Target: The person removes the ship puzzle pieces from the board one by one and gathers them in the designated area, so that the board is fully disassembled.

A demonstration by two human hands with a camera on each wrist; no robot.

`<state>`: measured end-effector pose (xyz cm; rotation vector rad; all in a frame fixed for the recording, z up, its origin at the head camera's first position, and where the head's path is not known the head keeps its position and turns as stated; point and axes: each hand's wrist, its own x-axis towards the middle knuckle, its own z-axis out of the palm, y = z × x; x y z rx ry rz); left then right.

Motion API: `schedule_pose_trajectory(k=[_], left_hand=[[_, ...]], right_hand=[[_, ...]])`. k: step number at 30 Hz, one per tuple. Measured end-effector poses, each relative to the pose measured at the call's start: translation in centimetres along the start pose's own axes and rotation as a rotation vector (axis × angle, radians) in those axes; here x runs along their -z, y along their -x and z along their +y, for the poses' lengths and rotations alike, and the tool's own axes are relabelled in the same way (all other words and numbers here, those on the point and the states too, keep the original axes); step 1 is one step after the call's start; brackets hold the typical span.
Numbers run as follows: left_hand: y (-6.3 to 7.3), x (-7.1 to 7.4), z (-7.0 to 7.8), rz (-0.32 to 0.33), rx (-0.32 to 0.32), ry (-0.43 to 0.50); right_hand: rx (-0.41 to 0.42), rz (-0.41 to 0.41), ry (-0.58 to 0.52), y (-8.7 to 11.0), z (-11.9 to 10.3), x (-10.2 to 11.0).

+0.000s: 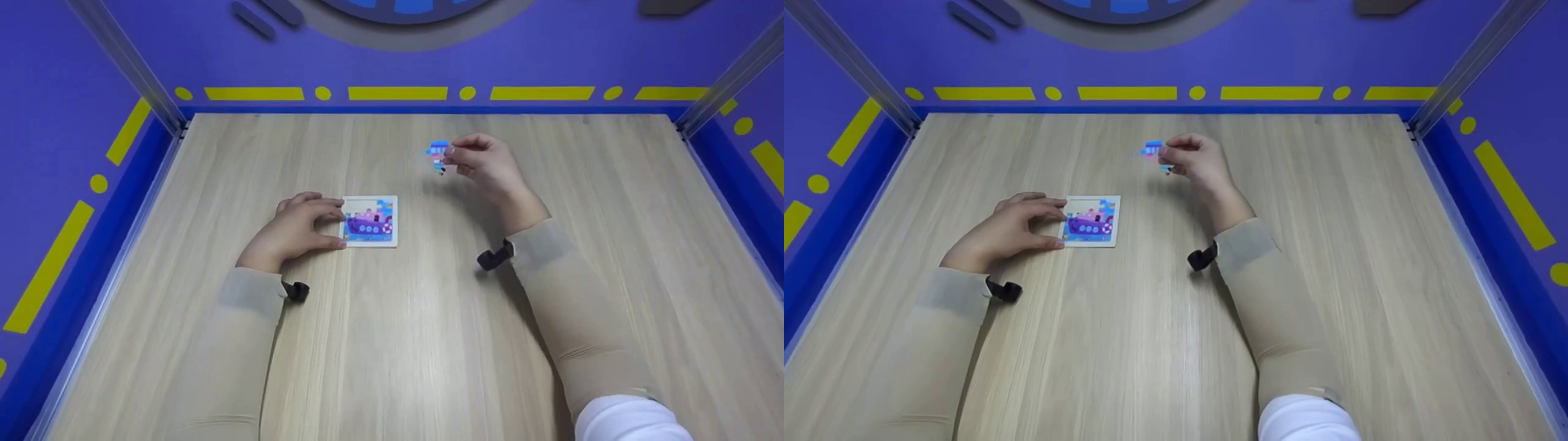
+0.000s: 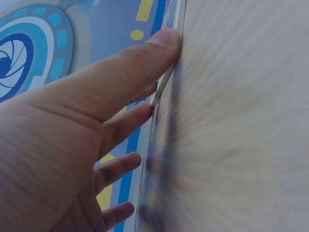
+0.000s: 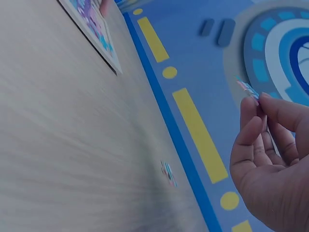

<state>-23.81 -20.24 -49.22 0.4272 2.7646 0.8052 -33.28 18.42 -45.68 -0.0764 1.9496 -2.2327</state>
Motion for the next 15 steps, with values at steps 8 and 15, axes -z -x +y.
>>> schedule_pose_trajectory(k=[8,15], left_hand=[[-0.1,0.0,0.1,0.0,-0.011,-0.006],[0.0,0.1,-0.1,0.004,-0.006,-0.017]], right_hand=[[-0.014,0.101,-0.06,-0.6,0.3,2.8],[-0.041,0.179,-0.004,-1.3,1.3,4.1]])
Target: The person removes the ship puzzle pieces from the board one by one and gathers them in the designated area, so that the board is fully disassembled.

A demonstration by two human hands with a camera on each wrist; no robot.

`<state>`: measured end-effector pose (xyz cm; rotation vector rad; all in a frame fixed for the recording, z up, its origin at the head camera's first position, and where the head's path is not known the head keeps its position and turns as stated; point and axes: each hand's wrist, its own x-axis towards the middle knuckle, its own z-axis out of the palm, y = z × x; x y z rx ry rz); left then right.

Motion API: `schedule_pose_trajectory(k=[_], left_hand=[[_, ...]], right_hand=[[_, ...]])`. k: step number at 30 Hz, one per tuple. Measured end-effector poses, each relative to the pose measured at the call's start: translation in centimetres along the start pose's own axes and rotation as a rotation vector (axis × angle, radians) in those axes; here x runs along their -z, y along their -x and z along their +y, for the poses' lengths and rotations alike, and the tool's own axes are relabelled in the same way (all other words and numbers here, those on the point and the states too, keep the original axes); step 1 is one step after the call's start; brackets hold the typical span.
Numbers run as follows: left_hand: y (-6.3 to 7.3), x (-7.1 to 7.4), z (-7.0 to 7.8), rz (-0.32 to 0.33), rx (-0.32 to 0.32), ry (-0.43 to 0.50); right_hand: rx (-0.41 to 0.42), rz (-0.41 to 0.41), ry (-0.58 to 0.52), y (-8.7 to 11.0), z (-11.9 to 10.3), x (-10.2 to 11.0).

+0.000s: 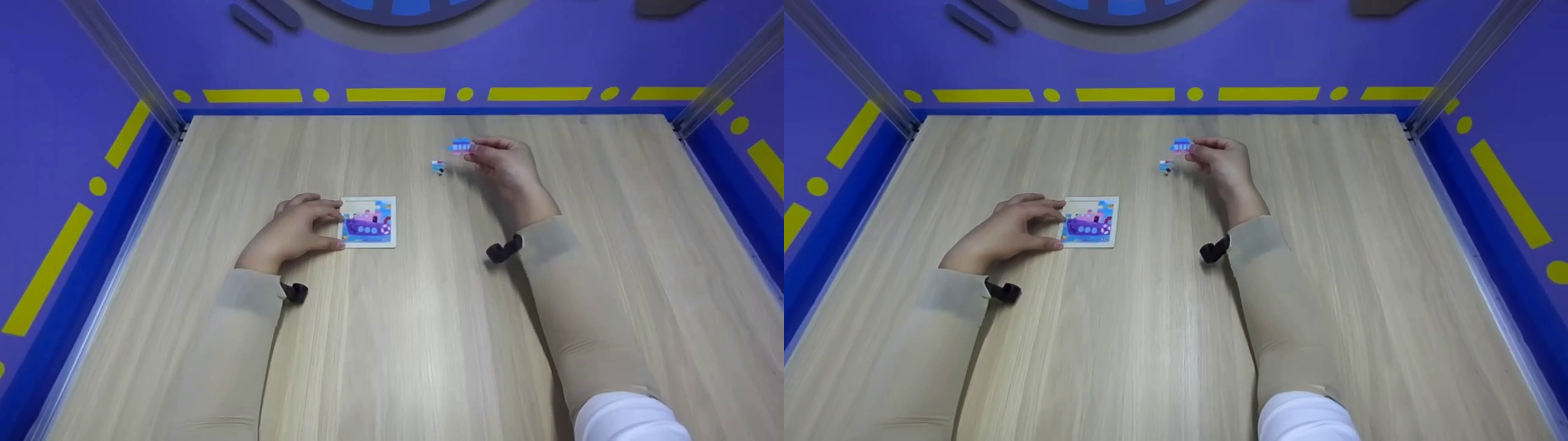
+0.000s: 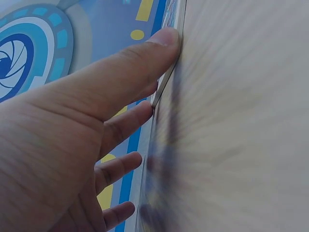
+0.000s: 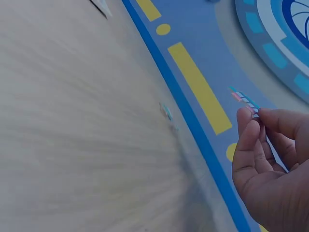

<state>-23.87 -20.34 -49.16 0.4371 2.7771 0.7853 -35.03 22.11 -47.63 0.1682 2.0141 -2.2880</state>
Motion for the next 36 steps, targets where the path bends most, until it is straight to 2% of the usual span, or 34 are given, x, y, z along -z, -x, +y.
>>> schedule_pose_trajectory(k=[17,25,36], left_hand=[[0.0,0.0,0.1,-0.002,-0.005,0.021],[-0.1,-0.1,0.1,0.005,0.013,0.011],[0.0,-0.1,0.0,0.004,0.022,0.023]], right_hand=[[-0.101,0.041,0.188,-0.9,1.2,0.8],[-0.074,0.033,0.284,-1.0,1.2,0.6],[-0.07,0.052,0.52,-1.3,1.0,0.3]])
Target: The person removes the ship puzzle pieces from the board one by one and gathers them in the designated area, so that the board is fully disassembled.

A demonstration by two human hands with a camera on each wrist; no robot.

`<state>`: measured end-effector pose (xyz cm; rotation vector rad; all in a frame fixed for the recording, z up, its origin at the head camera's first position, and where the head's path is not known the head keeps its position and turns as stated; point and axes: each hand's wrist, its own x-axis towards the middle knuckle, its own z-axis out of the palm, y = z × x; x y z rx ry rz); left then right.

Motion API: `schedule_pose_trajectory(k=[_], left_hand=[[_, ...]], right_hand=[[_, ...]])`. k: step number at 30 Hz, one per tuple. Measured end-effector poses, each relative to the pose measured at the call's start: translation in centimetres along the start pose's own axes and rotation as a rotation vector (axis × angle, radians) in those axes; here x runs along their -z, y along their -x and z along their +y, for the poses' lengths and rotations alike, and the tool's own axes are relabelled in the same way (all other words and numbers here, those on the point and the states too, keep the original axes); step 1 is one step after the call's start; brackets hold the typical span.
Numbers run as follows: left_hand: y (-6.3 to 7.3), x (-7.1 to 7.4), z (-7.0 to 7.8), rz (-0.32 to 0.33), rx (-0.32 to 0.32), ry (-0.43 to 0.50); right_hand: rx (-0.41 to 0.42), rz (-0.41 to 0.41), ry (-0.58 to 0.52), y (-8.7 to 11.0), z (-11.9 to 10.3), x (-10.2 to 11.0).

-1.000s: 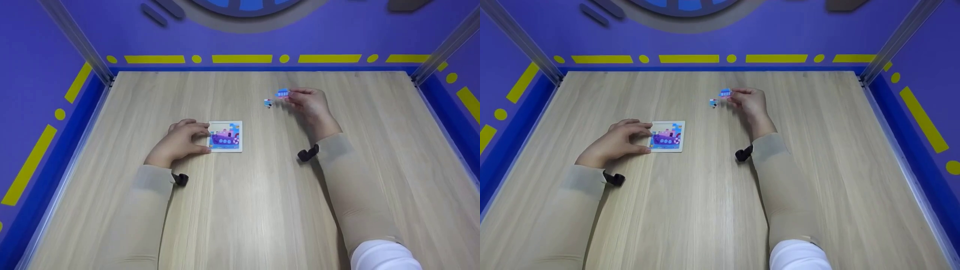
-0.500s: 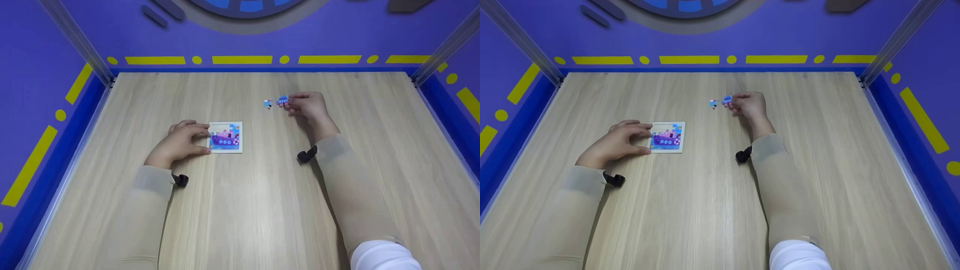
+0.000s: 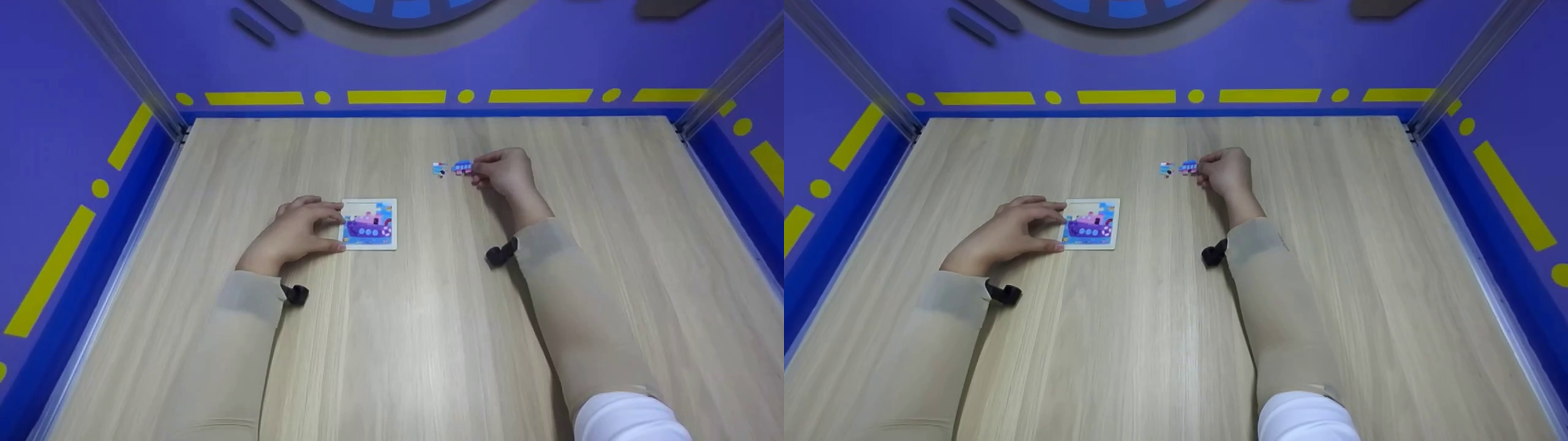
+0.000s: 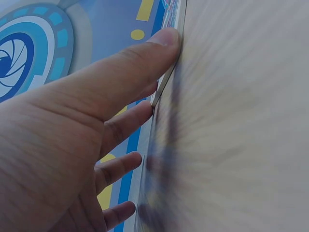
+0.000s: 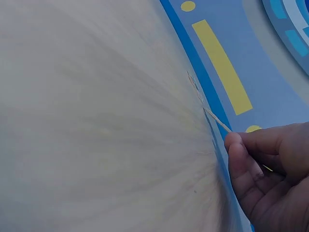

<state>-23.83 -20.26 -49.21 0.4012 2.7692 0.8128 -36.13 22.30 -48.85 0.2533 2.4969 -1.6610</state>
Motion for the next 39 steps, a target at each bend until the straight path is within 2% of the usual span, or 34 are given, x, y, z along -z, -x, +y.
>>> schedule_pose_trajectory(k=[8,17,22,26,33,39], left_hand=[[-0.1,0.0,-0.1,-0.002,-0.009,0.002],[0.0,0.1,-0.2,-0.002,-0.023,0.007],[0.0,0.0,0.0,-0.002,-0.018,0.0],[0.1,0.0,0.0,0.0,-0.022,-0.003],[0.2,0.0,0.0,0.001,-0.013,-0.002],[-0.1,-0.1,0.0,-0.001,-0.015,-0.009]], right_hand=[[-0.001,0.023,0.078,0.0,-0.1,0.1],[0.022,0.029,0.043,0.5,-0.7,-0.2],[0.046,0.025,0.064,1.3,-1.7,-0.8],[0.088,0.005,0.081,2.6,-3.0,-1.7],[0.158,-0.082,0.093,4.6,-5.8,-4.3],[0.265,-0.127,0.108,6.1,-7.7,-6.5]])
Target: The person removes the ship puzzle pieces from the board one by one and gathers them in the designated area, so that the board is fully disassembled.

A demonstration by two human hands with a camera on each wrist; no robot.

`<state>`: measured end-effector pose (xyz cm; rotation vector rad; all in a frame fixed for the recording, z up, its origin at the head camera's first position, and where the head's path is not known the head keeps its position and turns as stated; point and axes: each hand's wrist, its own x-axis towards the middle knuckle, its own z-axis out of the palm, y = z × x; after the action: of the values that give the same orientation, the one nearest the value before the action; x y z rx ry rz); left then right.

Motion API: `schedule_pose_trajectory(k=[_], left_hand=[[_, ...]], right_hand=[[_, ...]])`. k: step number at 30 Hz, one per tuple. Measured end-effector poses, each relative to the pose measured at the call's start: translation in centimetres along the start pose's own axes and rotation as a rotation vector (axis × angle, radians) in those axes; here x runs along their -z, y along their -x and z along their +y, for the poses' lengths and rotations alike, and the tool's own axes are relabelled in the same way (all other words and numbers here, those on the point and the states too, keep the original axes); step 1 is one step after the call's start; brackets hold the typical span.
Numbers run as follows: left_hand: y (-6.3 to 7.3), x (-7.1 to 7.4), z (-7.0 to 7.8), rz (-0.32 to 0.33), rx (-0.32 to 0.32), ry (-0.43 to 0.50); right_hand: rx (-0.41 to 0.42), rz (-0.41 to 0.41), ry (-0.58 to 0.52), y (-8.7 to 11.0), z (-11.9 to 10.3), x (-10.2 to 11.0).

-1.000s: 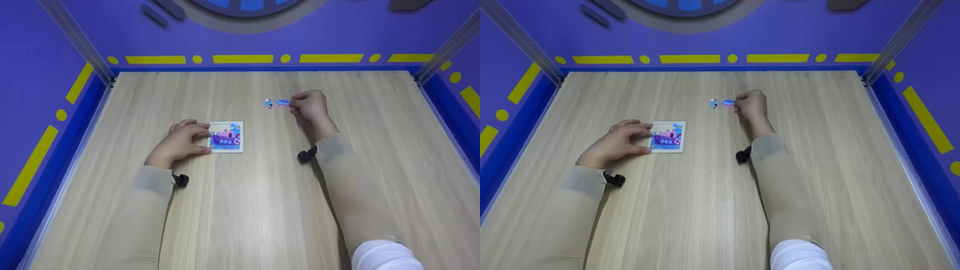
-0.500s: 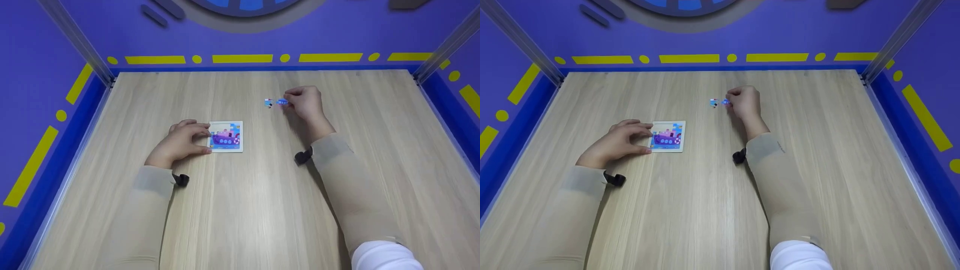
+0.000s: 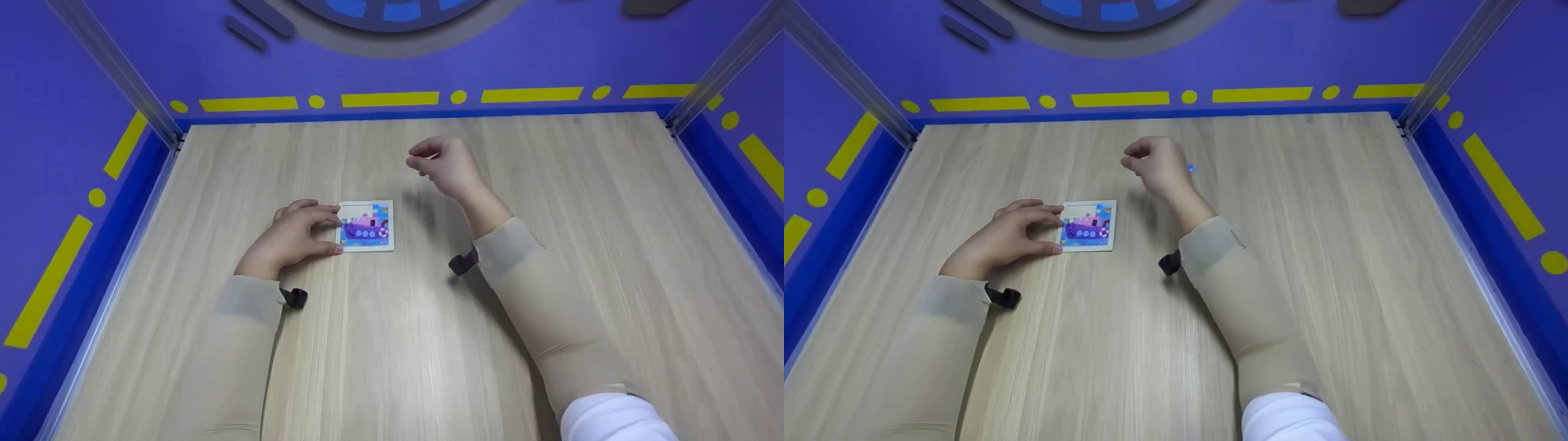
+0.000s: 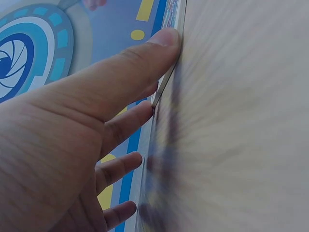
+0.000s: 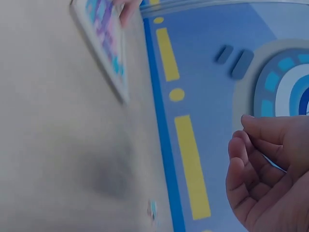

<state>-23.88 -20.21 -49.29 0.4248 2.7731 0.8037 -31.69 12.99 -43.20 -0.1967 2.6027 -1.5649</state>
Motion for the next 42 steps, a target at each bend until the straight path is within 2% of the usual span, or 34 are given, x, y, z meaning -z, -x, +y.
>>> schedule_pose_trajectory(k=[3,7,22,29,35,42], left_hand=[[0.0,-0.2,-0.1,0.0,0.0,0.001],[0.0,-0.5,-0.1,0.004,-0.007,0.006],[0.2,-0.2,0.0,0.0,0.024,0.01],[0.1,-0.2,-0.1,0.002,0.009,0.008],[-0.1,0.1,0.0,-0.002,-0.01,-0.001],[0.0,0.2,0.2,-0.004,-0.016,-0.004]], right_hand=[[0.04,-0.022,-0.028,0.3,-0.4,-1.1],[0.044,-0.065,-0.034,0.8,-0.5,-2.3],[-0.012,-0.219,0.118,1.1,0.5,-5.1],[-0.023,-0.269,0.17,1.2,0.7,-6.1],[0.019,-0.31,0.223,1.3,0.9,-6.8],[0.075,-0.314,0.303,1.3,1.2,-7.5]])
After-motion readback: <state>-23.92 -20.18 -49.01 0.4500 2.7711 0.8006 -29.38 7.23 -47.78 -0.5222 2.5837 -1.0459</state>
